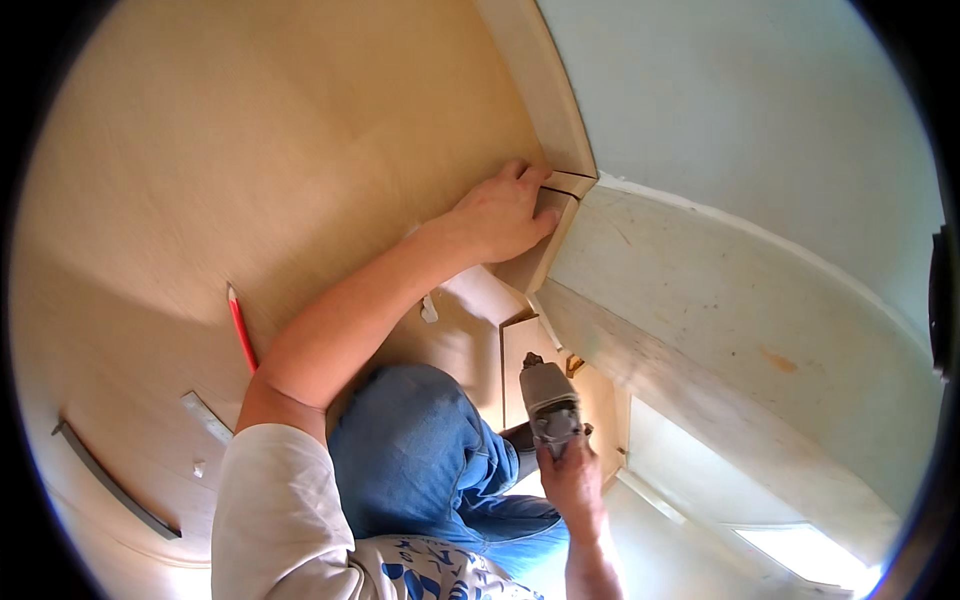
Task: The person installs wooden baseboards along the wall of a room. They measure and cut small wooden blocks, then use a pneumatic nail gun to secure the baseboards and blocks to the wall. The person also uses a hammer to tap pieces into place and a utility knife to trim excess material.
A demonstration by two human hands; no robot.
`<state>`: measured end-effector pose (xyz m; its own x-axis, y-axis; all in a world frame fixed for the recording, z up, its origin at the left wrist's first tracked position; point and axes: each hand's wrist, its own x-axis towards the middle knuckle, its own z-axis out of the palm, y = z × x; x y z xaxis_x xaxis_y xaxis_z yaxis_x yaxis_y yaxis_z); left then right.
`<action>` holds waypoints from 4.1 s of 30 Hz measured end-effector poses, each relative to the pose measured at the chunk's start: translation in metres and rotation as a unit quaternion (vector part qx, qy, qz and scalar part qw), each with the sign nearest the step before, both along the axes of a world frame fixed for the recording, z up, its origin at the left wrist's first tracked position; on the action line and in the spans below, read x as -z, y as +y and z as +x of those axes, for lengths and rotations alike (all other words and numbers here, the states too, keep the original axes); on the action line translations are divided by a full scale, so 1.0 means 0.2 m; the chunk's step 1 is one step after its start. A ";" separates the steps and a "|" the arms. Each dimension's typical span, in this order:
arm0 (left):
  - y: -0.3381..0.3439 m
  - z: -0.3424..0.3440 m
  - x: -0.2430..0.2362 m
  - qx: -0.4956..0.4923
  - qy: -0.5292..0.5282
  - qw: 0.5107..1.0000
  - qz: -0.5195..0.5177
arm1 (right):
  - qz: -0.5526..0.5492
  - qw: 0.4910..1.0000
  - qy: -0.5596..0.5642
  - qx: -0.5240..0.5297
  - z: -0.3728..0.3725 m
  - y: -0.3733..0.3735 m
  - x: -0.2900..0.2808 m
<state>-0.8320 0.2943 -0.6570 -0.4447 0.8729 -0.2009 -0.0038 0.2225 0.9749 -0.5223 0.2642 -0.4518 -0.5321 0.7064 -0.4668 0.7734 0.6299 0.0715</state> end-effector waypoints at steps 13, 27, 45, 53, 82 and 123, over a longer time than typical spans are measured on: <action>0.01 0.05 -0.04 0.039 0.113 0.993 -0.026 | -0.015 0.998 -0.002 -0.066 0.17 -0.02 0.31; 0.00 0.04 -0.06 0.014 0.119 0.993 -0.011 | -0.011 0.963 0.232 0.136 -0.63 0.25 0.86; 0.03 0.13 0.01 -0.040 0.140 0.989 0.037 | 0.067 0.962 0.248 0.096 -0.62 0.22 1.02; 0.04 0.18 -0.01 -0.020 0.154 0.988 0.022 | 0.066 0.965 0.232 0.103 -0.63 0.21 0.98; 0.06 0.20 0.01 -0.014 0.125 0.992 0.020 | -0.008 0.978 0.197 0.070 -0.55 0.21 0.92; 0.05 -0.03 0.07 -0.088 0.167 0.982 -0.021 | 0.098 0.943 0.100 0.301 2.25 0.54 0.22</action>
